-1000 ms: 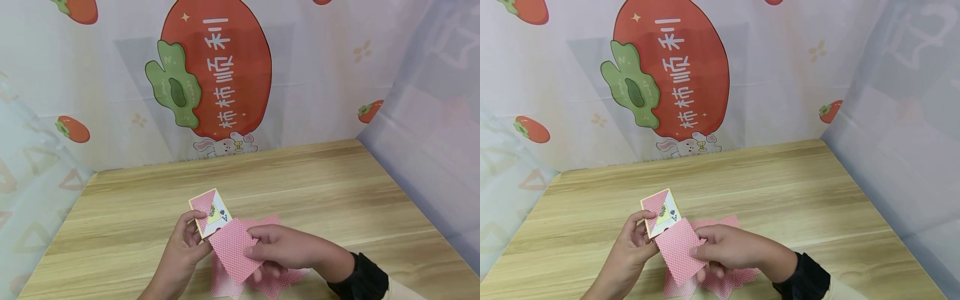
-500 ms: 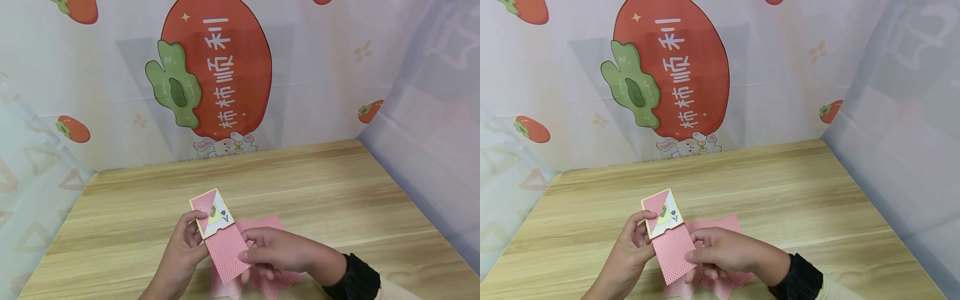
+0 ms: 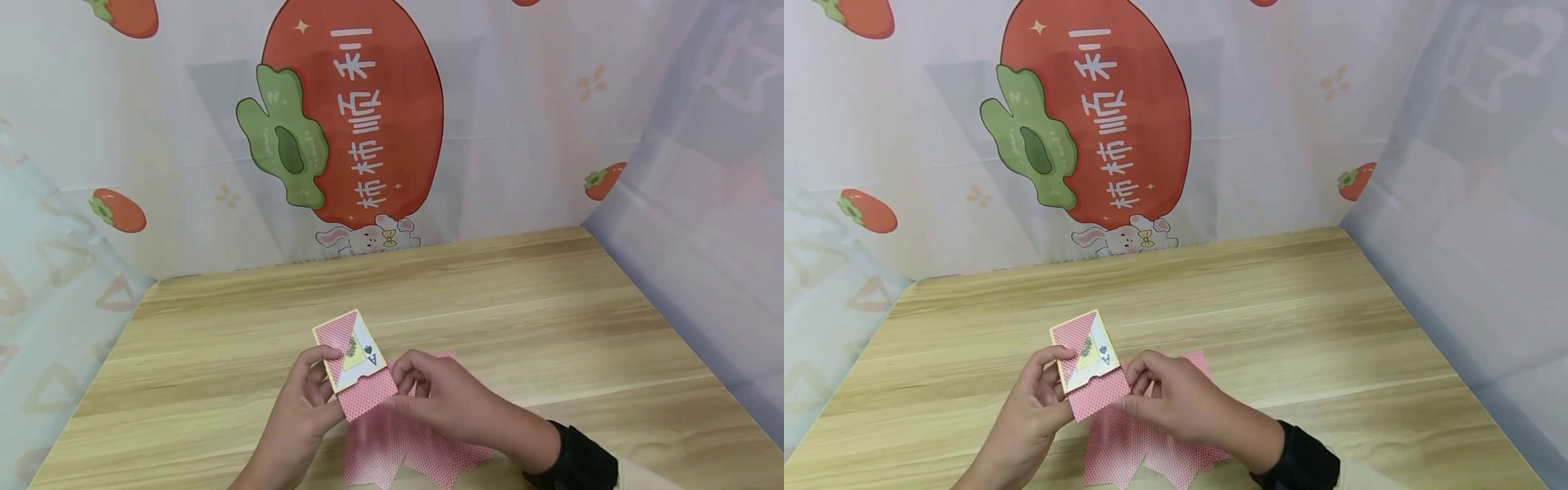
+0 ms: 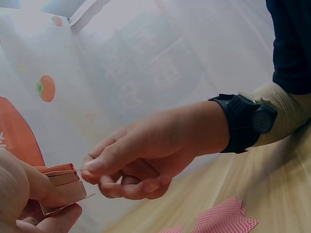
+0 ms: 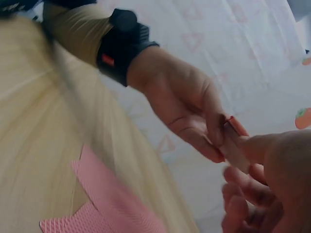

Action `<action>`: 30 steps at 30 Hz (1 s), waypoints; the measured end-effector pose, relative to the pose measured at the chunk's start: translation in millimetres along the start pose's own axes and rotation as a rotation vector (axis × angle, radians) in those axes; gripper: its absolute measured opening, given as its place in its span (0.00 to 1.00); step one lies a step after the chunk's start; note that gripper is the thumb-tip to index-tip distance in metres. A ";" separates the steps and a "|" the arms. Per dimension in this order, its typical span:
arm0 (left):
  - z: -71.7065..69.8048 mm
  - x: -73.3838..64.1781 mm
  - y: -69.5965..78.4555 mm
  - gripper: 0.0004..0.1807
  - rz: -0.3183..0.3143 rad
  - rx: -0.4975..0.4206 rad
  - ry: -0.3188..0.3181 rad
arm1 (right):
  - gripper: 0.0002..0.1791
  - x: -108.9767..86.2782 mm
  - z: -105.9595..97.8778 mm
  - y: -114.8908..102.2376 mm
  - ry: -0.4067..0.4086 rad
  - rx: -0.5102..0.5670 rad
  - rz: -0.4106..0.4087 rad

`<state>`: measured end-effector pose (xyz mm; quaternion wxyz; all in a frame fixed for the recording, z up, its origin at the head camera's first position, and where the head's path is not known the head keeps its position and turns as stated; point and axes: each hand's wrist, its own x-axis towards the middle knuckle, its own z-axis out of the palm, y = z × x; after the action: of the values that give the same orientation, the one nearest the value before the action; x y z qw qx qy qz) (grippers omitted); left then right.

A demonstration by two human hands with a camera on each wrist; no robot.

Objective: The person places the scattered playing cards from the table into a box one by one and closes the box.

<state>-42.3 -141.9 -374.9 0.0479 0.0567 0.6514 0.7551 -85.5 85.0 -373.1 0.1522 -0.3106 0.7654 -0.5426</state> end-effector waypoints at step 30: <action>-4.2 -0.8 6.1 0.33 0.062 0.033 0.008 | 0.19 10.0 -53.3 4.2 0.137 -0.362 0.151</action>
<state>-42.2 -147.0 -369.5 0.0212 0.0746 0.6620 0.7455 -124.8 118.7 -356.6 0.0817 -0.2370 0.8802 -0.4030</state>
